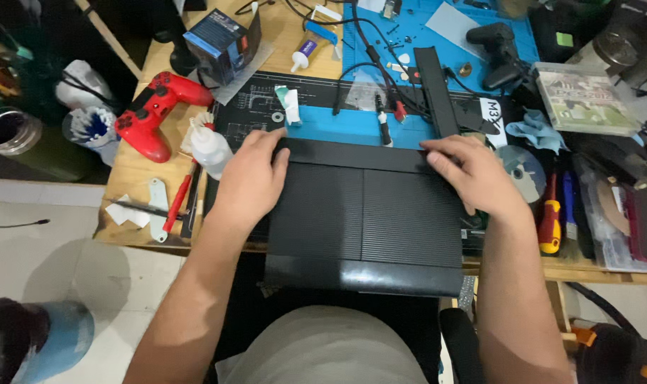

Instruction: The person aligns and snaps the top cover onto a black console, then uses a screwdriver to fasten screws on the bottom. They attach a long black plastic strip to the top edge and press it into place.

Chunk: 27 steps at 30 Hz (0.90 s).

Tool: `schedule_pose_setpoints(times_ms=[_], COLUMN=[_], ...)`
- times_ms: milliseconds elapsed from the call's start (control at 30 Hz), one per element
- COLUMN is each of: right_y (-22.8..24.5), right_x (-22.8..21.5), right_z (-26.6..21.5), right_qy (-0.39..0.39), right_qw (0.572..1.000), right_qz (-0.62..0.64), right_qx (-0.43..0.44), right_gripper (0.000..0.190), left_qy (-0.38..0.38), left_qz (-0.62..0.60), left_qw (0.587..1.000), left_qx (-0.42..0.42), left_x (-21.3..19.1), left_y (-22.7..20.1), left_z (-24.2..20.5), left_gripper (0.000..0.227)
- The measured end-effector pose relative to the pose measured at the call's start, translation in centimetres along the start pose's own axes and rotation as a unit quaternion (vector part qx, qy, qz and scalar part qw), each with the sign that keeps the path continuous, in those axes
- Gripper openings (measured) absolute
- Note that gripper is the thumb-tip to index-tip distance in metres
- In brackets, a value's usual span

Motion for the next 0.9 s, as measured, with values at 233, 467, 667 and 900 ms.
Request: schedule_pose_setpoints(times_ms=[233, 467, 667, 900], right_y=[-5.9, -8.1, -4.4, -2.3], right_x=[0.5, 1.4, 0.3, -1.3], right_z=[-1.5, -3.3, -5.6, -8.6], right_qy=[-0.124, -0.18, -0.275, -0.306], right_qw=[0.969, 0.949, 0.923, 0.907], right_qz=[0.201, 0.248, 0.269, 0.262], right_qx=[0.071, 0.077, 0.001, -0.121], right_gripper=[0.05, 0.037, 0.029, 0.026], left_qy=[-0.044, -0.093, -0.21, -0.271], left_qz=[-0.026, -0.115, -0.189, -0.19], left_qw=[0.999, 0.989, 0.958, 0.939], left_qx=[-0.002, 0.008, 0.051, 0.089], left_x=[0.6, 0.0, -0.4, -2.0], left_y=[0.4, 0.0, 0.1, -0.2], left_z=[-0.4, -0.8, -3.1, -5.7], left_gripper=[0.041, 0.037, 0.03, 0.021])
Point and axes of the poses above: each hand's wrist, its own z-axis towards the middle knuckle, its own x-axis out of the palm, y = z × x, the point moved 2 cm from there along z, towards the middle knuckle, and after that the axes turned 8 degrees about z, right-handed, at the moved point
